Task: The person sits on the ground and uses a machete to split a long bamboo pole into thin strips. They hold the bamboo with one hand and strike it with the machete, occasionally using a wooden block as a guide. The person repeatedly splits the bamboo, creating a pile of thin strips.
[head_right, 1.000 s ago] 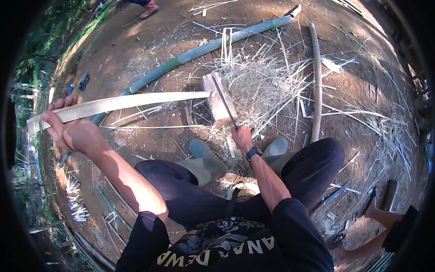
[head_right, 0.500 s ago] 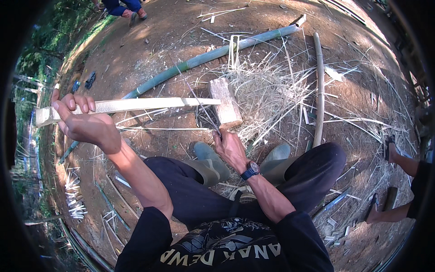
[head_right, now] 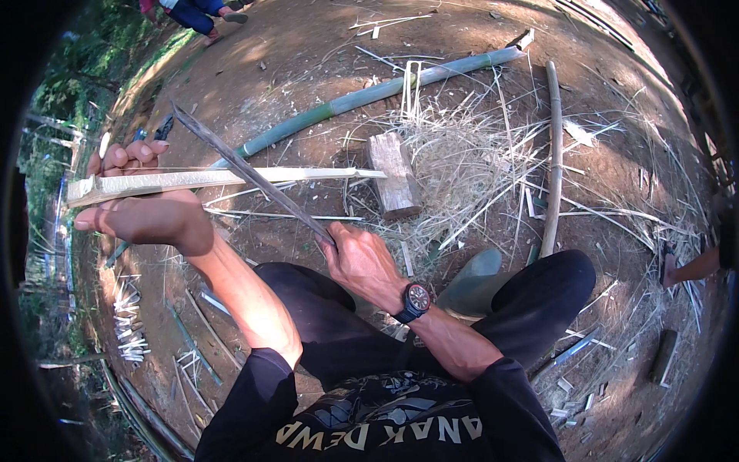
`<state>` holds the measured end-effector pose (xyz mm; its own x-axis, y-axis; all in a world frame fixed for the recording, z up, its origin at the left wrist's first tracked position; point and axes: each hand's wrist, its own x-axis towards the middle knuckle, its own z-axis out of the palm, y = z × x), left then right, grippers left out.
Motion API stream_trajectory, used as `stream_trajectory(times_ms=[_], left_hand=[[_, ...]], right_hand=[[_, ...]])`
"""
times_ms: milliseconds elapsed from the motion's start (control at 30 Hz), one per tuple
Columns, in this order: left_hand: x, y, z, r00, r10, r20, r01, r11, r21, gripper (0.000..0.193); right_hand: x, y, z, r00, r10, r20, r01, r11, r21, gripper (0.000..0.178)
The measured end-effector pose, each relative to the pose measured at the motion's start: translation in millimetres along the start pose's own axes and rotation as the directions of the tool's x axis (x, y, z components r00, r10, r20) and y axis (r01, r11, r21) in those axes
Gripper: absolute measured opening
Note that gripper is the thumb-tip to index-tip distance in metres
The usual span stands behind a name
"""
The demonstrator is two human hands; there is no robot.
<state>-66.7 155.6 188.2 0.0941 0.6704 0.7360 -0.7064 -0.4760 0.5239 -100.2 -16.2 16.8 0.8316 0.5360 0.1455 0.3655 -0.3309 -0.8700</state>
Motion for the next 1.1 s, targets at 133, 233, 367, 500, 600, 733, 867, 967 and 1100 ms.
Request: stream_trajectory(times_ms=[133,233,367,500,600,733,867,967,1100], left_hand=[[4,8,-7,0.998,-0.029,0.061,0.029,1.0,0.006,0.079],[-2,16,0,0.998,-0.057,0.015,0.056,0.998,0.023,0.076],[-1,20,-3,0.996,-0.012,0.092,-0.003,0.986,0.168,0.081],[-5,17,3,0.999,0.041,-0.018,-0.036,0.975,0.219,0.082],[-4,13,3,0.996,0.046,-0.07,-0.027,0.966,0.259,0.079],[-9,17,2,0.995,0.044,-0.093,-0.014,0.954,0.3,0.074],[-10,17,9,0.988,0.014,-0.155,0.032,0.956,0.291,0.072],[-9,14,6,0.99,0.028,-0.135,0.018,0.945,0.327,0.072],[-12,17,6,0.994,0.051,-0.102,-0.013,0.941,0.337,0.073]], right_hand=[[-2,10,-2,1.0,-0.021,0.007,0.021,1.0,-0.005,0.016],[-3,12,-5,1.0,-0.023,0.015,0.023,0.999,-0.028,0.016],[1,-6,-11,0.997,-0.037,0.068,0.04,0.999,-0.037,0.016],[2,25,2,0.999,-0.043,0.001,0.043,0.998,-0.048,0.015],[-2,46,7,0.998,0.054,-0.027,-0.056,0.995,-0.077,0.01],[1,16,12,0.987,-0.131,-0.09,0.129,0.991,-0.03,0.012],[2,56,13,0.996,0.094,-0.004,-0.094,0.992,-0.084,0.015],[1,56,3,0.988,0.152,0.0,-0.151,0.985,-0.088,0.017],[-1,37,17,0.994,-0.07,-0.086,0.065,0.996,-0.061,0.014]])
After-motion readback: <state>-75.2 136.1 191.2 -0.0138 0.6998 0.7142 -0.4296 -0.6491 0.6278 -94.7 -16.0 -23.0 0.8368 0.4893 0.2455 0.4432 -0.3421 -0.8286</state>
